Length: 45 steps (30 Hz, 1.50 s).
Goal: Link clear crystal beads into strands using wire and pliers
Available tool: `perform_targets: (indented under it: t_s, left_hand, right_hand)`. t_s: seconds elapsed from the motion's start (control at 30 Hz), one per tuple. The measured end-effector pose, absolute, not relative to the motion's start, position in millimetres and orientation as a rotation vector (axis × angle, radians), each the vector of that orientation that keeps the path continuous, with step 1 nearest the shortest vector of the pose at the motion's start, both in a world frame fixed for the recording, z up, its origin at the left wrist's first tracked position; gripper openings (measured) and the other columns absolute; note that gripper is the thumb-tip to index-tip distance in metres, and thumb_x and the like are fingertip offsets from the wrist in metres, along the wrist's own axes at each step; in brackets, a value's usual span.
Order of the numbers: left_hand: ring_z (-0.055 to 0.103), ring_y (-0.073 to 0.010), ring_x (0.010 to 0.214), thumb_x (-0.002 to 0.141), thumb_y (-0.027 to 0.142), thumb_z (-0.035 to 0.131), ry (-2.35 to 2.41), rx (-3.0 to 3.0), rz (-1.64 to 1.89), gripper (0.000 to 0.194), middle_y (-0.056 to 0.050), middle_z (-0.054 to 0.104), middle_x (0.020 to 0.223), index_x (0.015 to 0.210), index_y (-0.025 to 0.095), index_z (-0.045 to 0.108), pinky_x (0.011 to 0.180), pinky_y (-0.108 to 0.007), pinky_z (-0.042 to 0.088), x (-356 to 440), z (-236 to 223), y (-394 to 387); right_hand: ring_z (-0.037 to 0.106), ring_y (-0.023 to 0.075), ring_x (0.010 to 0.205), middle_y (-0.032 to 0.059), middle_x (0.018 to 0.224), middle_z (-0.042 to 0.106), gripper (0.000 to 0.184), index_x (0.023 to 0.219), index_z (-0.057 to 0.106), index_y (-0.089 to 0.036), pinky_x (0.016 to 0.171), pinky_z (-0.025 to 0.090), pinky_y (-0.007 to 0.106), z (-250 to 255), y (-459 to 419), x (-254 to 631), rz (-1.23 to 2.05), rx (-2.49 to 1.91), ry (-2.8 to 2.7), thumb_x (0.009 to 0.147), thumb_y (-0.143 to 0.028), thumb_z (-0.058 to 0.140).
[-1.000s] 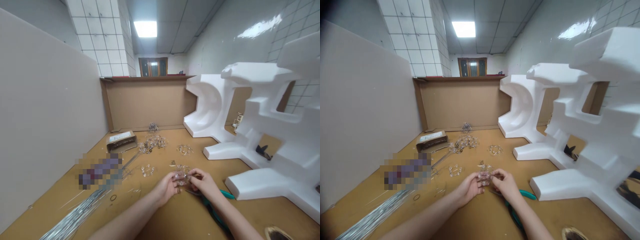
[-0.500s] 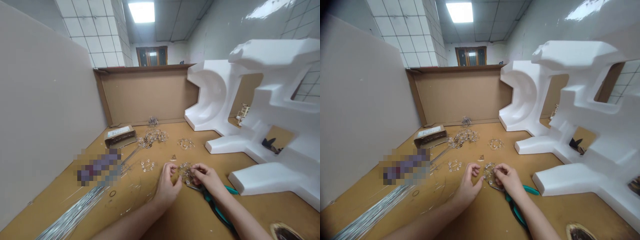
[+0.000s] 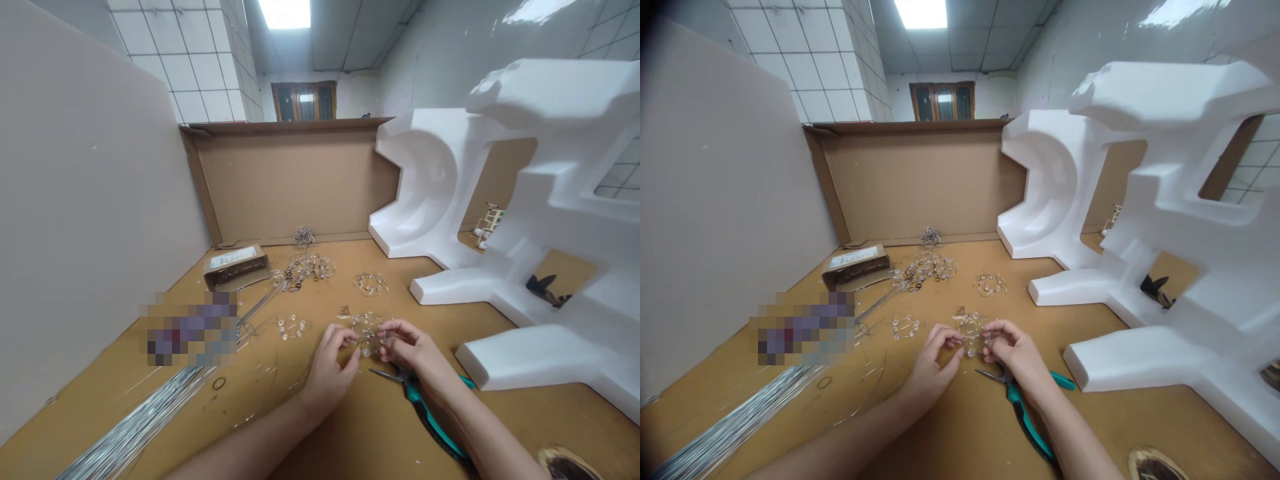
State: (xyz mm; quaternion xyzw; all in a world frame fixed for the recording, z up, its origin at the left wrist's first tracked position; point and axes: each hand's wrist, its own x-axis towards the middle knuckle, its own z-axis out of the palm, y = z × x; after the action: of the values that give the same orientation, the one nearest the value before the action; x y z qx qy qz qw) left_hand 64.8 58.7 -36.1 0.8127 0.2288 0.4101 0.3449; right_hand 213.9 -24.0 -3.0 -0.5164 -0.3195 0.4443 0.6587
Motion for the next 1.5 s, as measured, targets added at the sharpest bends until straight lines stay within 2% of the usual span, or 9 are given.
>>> perform_targets:
  t_s: [0.13,0.3,0.43,0.63,0.87,1.07,1.27,1.43,1.5]
  left_hand:
    - [0.048,-0.0156,0.083,0.078,0.014,0.048,0.538,2.1,1.065,0.008,-0.003,0.048,0.087,0.084,0.019,0.05,0.077,-0.029,0.039,63,-33,57]
    - [0.048,-0.0172,0.09,0.081,0.02,0.049,0.57,1.952,1.2,0.019,-0.005,0.049,0.095,0.1,0.019,0.047,0.084,-0.031,0.038,61,-30,54]
    - [0.048,-0.0171,0.092,0.081,0.024,0.05,0.584,1.98,1.172,0.028,-0.006,0.048,0.103,0.109,0.021,0.049,0.085,-0.033,0.039,62,-30,58]
    - [0.051,-0.0147,0.083,0.079,0.021,0.053,0.602,1.915,1.119,0.025,-0.004,0.052,0.094,0.104,0.02,0.055,0.08,-0.029,0.042,67,-36,63]
    - [0.053,-0.0116,0.067,0.076,0.034,0.058,0.608,1.607,0.932,0.02,-0.003,0.055,0.085,0.082,0.016,0.063,0.067,-0.026,0.043,68,-33,71]
    - [0.048,-0.0092,0.057,0.074,0.039,0.061,0.549,1.351,0.731,0.031,0.001,0.055,0.059,0.088,0.012,0.065,0.061,-0.023,0.038,70,-36,78]
    - [0.046,-0.0059,0.05,0.072,0.039,0.064,0.538,1.298,0.695,0.031,-0.002,0.061,0.072,0.086,0.011,0.063,0.056,-0.022,0.037,68,-32,78]
    - [0.05,-0.0068,0.056,0.074,0.036,0.061,0.499,1.395,0.821,0.037,-0.005,0.058,0.097,0.103,0.017,0.052,0.057,-0.023,0.042,67,-28,73]
    - [0.05,-0.0075,0.06,0.079,0.033,0.055,0.5,1.465,0.889,0.032,-0.007,0.055,0.102,0.105,0.018,0.048,0.058,-0.023,0.043,66,-27,70]
  right_hand:
    - [0.05,0.0104,0.049,-0.0045,0.051,0.052,0.026,0.068,0.052,-0.021,0.052,0.041,0.024,-7,-21,215,0.915,-1.285,-0.818,0.064,-0.04,0.07]
    - [0.049,0.0109,0.051,-0.0039,0.055,0.052,0.03,0.068,0.05,-0.021,0.051,0.04,0.024,-12,-22,215,0.75,-1.386,-0.986,0.071,-0.049,0.061]
    - [0.051,0.0114,0.052,-0.0018,0.066,0.061,0.033,0.071,0.048,-0.022,0.051,0.042,0.025,-12,-23,212,0.841,-1.369,-0.996,0.067,-0.05,0.064]
    - [0.053,0.0099,0.049,-0.0021,0.069,0.064,0.028,0.075,0.046,-0.022,0.051,0.041,0.025,-18,-22,213,0.935,-1.339,-1.068,0.072,-0.046,0.061]
    - [0.052,0.0083,0.045,-0.0015,0.071,0.064,0.03,0.075,0.044,-0.021,0.047,0.039,0.023,-18,-21,218,1.013,-1.337,-1.021,0.073,-0.047,0.059]
    - [0.048,0.007,0.041,-0.002,0.069,0.065,0.029,0.076,0.044,-0.022,0.042,0.035,0.021,-16,-21,222,1.045,-1.355,-0.978,0.074,-0.046,0.058]
    - [0.048,0.0068,0.043,-0.0012,0.071,0.064,0.029,0.077,0.044,-0.022,0.044,0.037,0.021,-14,-22,224,1.062,-1.334,-1.012,0.075,-0.047,0.057]
    - [0.048,0.0061,0.045,-0.0015,0.073,0.064,0.029,0.079,0.043,-0.022,0.045,0.036,0.021,-11,-23,227,1.062,-1.322,-1.016,0.076,-0.047,0.057]
    - [0.047,0.0058,0.044,-0.0019,0.073,0.063,0.029,0.078,0.042,-0.022,0.045,0.035,0.02,-9,-25,229,1.066,-1.32,-0.994,0.076,-0.047,0.057]
